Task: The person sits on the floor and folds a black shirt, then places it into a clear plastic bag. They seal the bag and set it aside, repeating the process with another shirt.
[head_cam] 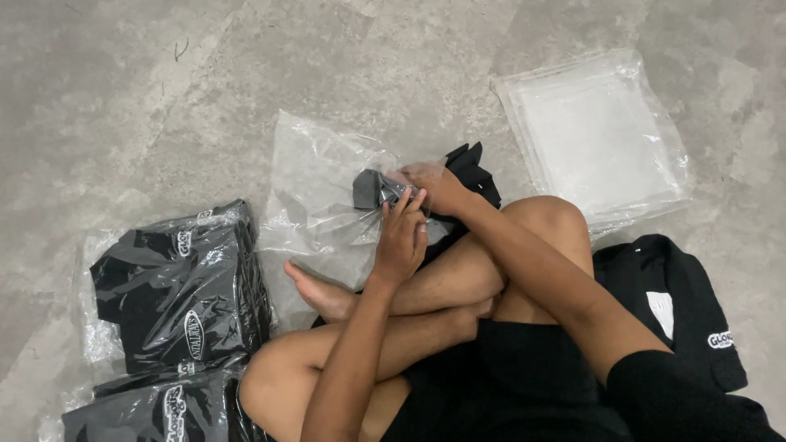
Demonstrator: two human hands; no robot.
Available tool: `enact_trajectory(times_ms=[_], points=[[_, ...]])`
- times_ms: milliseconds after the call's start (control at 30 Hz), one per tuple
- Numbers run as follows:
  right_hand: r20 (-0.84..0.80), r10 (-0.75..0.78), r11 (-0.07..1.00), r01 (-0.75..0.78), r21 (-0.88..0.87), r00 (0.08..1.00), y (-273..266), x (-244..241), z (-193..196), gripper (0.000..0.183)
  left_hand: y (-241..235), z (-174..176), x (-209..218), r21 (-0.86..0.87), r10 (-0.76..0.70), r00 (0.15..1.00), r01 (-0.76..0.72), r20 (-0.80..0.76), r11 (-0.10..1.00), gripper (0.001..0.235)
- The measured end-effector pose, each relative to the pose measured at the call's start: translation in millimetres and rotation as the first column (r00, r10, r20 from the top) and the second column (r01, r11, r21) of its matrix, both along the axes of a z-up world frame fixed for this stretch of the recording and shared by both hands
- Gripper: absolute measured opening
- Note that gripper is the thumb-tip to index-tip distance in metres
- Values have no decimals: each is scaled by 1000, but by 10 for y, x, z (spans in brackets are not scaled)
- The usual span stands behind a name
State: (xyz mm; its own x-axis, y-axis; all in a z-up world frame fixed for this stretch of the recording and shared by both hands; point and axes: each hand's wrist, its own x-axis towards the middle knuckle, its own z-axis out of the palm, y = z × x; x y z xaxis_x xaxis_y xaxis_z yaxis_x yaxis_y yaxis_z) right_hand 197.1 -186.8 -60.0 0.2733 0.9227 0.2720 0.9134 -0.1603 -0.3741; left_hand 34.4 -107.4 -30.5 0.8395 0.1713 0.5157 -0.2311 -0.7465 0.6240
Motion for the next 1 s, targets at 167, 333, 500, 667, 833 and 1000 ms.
enact_trajectory(times_ms=[167,333,500,667,833,1000], points=[[31,-4,1000,4,4,1000,-35,86,-215,39,-52,22,9,5,-24,998,23,57,1000,6],[73,-35,992,26,124,997,22,29,62,22,-86,25,11,16,-44,996,43,72,999,5],[125,104,982,-122,145,987,136,411,-808,63,-76,55,-16,-30,-101,994,103,45,994,7],[17,24,998,-25,51,1000,102,-313,1200,54,-40,138,-14,-52,-85,996,87,39,995,13],[-41,-164,908,135,-397,986,4,-70,149,112,78,313,-96,-6,-3,997,3,-79,1000,45],[-282,-374,767,124,-629,883,-114,9,307,104,397,26,-86,-7,428,893,-433,-138,902,18]])
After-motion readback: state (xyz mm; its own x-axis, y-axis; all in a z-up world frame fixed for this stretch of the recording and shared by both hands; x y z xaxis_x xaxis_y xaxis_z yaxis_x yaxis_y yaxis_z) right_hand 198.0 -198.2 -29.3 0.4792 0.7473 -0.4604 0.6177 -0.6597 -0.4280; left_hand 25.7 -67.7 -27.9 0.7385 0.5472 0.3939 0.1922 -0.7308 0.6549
